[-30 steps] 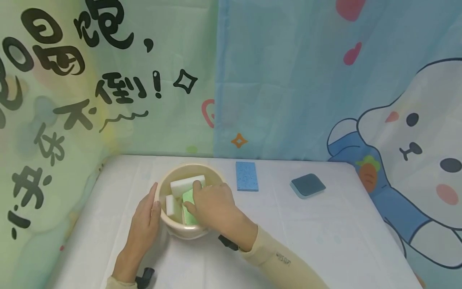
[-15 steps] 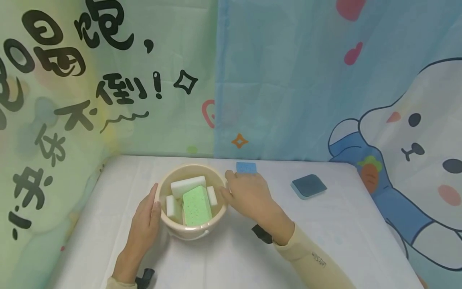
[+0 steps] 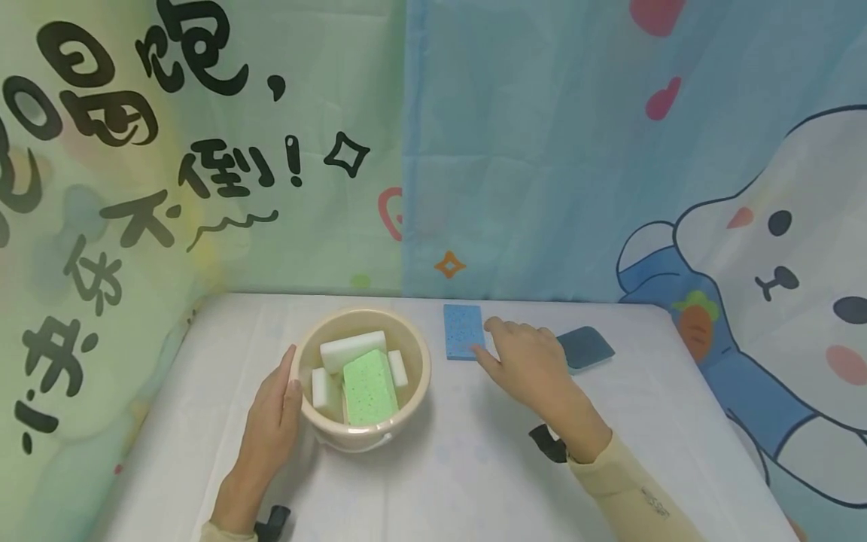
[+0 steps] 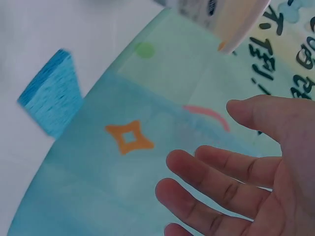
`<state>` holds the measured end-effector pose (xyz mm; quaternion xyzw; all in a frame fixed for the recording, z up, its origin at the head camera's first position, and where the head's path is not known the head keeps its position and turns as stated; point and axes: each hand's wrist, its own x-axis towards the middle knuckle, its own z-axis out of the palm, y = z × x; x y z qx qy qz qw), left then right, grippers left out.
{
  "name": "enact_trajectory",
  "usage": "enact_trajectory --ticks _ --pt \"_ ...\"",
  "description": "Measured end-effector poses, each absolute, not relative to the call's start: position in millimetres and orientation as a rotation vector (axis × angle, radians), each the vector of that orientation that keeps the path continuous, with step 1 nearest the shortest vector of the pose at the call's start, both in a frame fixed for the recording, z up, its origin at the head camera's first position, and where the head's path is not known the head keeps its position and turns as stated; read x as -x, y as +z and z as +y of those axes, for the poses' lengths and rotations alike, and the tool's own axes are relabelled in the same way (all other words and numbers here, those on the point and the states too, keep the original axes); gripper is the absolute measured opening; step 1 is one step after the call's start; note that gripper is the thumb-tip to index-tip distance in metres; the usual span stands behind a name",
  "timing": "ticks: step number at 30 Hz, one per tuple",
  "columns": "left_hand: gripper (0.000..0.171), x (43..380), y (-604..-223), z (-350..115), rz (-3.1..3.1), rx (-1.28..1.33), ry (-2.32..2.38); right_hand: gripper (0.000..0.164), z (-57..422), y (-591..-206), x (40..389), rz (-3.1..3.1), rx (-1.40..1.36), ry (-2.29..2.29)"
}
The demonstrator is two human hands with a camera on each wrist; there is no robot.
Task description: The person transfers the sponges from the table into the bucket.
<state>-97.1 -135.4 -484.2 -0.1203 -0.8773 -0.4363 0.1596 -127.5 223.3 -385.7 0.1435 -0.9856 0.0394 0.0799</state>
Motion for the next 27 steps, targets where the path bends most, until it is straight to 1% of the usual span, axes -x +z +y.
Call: enact_trajectory --ticks 6,16,22,27 --pt "0.049 98 -486 -136 -2.509 0.341 -1.247 0.038 249 -392 130 -2.949 -0.377 0.137" --pt "0.050 99 -486 -136 -2.513 0.337 -1.254 0.038 301 -418 137 -2.932 -0.263 0.198" --pt "0.050 98 -487 -136 -2.505 0.343 -1.240 0.035 333 -432 139 -2.887 -0.271 0.233" --pt "0.050 98 -486 -136 -2.502 0.341 -1.240 0.038 357 -441 142 -2.936 -0.248 0.269"
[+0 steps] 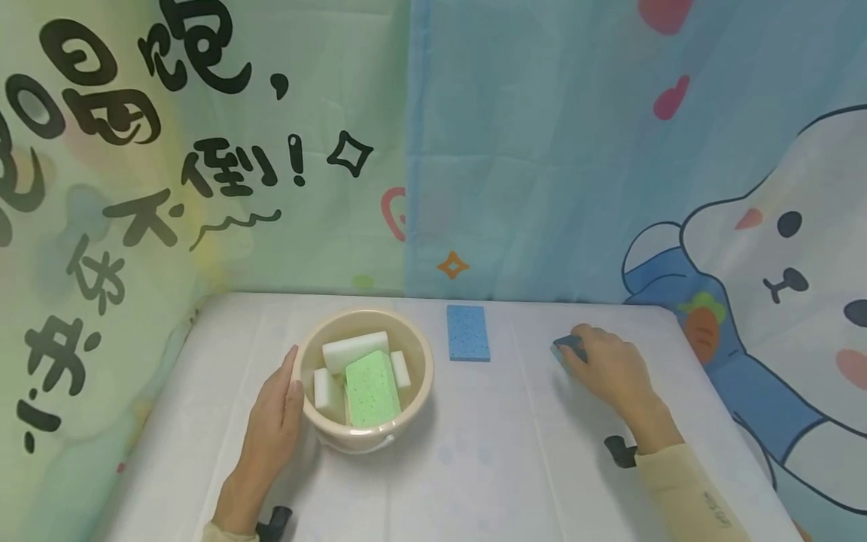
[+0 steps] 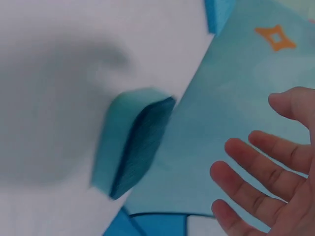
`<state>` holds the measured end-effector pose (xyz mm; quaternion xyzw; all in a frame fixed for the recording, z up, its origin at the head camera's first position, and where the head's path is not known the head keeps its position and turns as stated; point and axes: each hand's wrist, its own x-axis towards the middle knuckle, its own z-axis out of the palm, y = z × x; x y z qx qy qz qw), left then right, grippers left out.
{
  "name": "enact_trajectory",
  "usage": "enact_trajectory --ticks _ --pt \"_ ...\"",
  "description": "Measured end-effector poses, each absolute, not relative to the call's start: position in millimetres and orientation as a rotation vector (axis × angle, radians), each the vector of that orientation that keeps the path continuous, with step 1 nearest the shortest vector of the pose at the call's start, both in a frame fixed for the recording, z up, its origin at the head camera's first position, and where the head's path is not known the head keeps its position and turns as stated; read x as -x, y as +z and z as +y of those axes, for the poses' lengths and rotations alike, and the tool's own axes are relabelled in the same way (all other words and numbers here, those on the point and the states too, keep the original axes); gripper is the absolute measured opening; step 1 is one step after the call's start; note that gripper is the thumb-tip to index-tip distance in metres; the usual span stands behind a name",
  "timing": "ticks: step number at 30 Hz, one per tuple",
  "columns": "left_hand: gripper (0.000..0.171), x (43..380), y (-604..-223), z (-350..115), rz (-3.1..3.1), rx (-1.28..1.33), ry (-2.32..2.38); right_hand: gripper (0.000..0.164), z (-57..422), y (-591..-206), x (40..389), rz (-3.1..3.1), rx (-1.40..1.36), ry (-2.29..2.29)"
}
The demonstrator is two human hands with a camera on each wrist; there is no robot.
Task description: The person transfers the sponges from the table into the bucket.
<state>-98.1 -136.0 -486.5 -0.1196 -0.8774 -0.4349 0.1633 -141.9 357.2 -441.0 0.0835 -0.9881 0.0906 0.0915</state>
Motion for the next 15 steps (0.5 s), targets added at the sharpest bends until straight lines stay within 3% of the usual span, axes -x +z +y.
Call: enact_trajectory --ticks 15 --pt "0.049 98 -484 -136 -2.497 0.351 -1.246 0.060 403 -454 155 -3.181 -0.275 0.327"
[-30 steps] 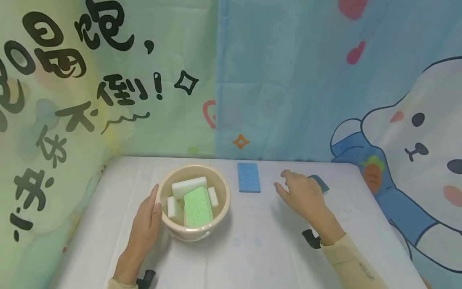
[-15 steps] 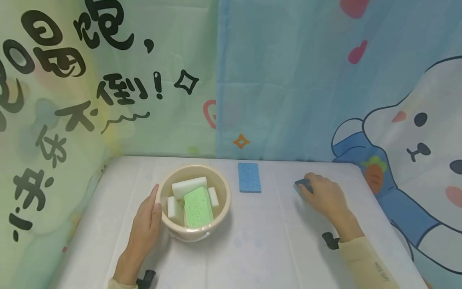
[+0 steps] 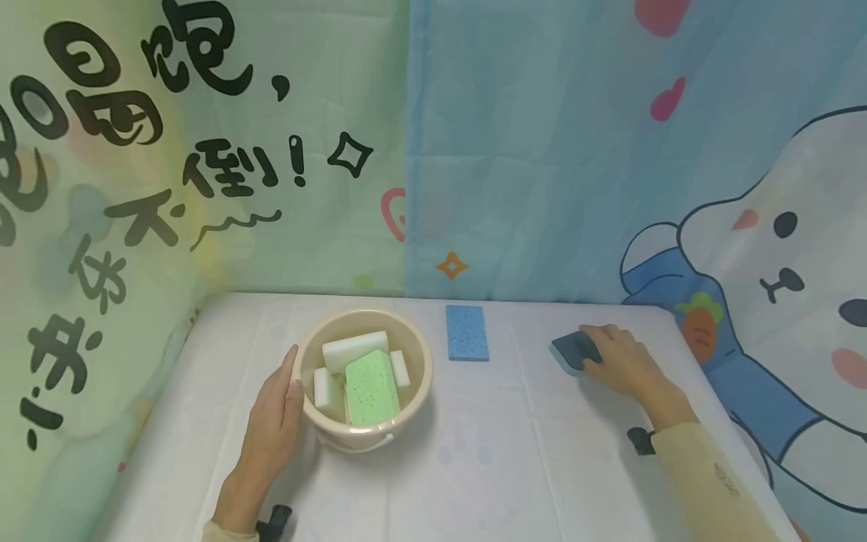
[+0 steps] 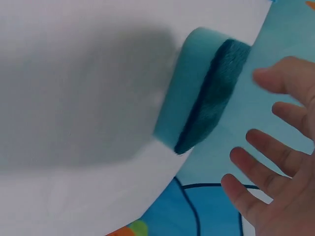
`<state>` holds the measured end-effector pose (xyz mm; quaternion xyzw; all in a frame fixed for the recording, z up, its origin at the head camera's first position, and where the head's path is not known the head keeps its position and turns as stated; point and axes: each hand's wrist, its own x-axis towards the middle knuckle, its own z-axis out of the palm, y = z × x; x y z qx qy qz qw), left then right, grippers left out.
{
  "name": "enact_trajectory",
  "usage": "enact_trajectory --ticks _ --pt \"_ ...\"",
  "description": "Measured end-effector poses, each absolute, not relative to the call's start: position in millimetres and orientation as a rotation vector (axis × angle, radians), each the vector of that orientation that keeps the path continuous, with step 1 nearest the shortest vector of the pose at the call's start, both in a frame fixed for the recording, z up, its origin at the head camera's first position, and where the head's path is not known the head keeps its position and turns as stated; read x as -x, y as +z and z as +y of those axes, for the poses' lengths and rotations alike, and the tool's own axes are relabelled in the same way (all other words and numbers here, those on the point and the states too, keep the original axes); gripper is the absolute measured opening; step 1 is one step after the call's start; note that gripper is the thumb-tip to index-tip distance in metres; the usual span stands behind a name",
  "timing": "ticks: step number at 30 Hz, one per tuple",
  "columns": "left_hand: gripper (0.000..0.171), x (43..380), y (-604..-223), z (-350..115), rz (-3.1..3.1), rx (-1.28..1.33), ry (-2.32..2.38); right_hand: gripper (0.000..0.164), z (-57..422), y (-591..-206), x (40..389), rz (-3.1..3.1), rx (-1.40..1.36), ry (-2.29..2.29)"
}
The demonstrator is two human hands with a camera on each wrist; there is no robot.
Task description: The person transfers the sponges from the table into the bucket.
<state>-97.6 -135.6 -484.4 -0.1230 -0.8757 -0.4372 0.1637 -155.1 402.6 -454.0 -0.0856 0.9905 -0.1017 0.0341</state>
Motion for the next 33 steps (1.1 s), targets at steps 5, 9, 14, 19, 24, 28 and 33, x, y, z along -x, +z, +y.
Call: enact_trajectory --ticks 5,9,14,19,24,28,33 --pt "0.049 98 -483 -136 -2.506 0.345 -1.241 0.071 409 -458 162 3.016 0.287 -0.191" --pt "0.049 98 -483 -136 -2.513 0.340 -1.239 0.076 413 -463 170 2.989 0.315 -0.108" --pt "0.049 98 -483 -135 -2.514 0.346 -1.242 0.081 416 -469 178 2.934 0.258 -0.145" --pt "0.049 99 -486 -135 -2.500 0.361 -1.231 0.078 417 -473 179 2.889 0.195 -0.183" --pt "0.049 99 -487 -135 -2.495 0.363 -1.221 0.074 415 -468 179 2.876 0.161 -0.160" --pt "0.049 98 -486 -135 -2.499 0.359 -1.217 0.075 413 -464 178 2.884 0.159 -0.119" --pt "0.049 98 -484 -135 -2.508 0.352 -1.215 0.076 407 -460 178 2.906 0.194 -0.091"
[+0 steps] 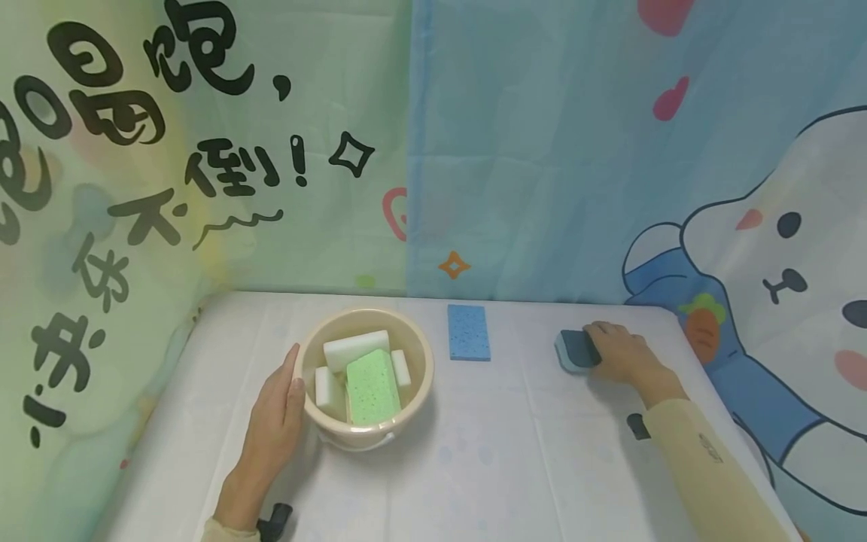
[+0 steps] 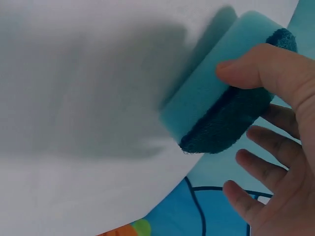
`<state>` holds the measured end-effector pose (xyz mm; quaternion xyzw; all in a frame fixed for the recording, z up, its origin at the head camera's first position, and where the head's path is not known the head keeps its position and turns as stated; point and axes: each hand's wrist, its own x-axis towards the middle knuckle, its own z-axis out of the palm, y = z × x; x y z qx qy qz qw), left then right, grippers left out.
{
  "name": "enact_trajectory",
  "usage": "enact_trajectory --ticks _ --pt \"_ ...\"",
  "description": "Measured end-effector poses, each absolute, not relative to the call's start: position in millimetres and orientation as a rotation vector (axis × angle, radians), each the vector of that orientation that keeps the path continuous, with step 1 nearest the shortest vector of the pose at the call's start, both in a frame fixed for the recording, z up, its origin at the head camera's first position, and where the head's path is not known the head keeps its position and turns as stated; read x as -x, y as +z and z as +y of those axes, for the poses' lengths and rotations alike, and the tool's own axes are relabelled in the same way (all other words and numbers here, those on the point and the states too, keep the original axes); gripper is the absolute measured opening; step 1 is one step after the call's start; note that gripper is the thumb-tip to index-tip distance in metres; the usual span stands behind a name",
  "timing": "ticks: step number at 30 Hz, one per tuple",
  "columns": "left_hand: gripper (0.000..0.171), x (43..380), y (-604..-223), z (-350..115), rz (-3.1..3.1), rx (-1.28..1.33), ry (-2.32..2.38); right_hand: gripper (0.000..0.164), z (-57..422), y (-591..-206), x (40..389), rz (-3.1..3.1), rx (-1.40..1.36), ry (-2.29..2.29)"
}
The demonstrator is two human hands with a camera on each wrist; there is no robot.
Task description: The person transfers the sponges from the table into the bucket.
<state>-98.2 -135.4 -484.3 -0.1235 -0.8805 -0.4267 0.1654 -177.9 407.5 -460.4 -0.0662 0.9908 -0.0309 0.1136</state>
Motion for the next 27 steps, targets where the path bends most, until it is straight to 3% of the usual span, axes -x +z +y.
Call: enact_trajectory --ticks 27 --pt "0.049 99 -486 -136 -2.499 0.359 -1.218 0.079 349 -417 161 3.062 0.499 -0.092"
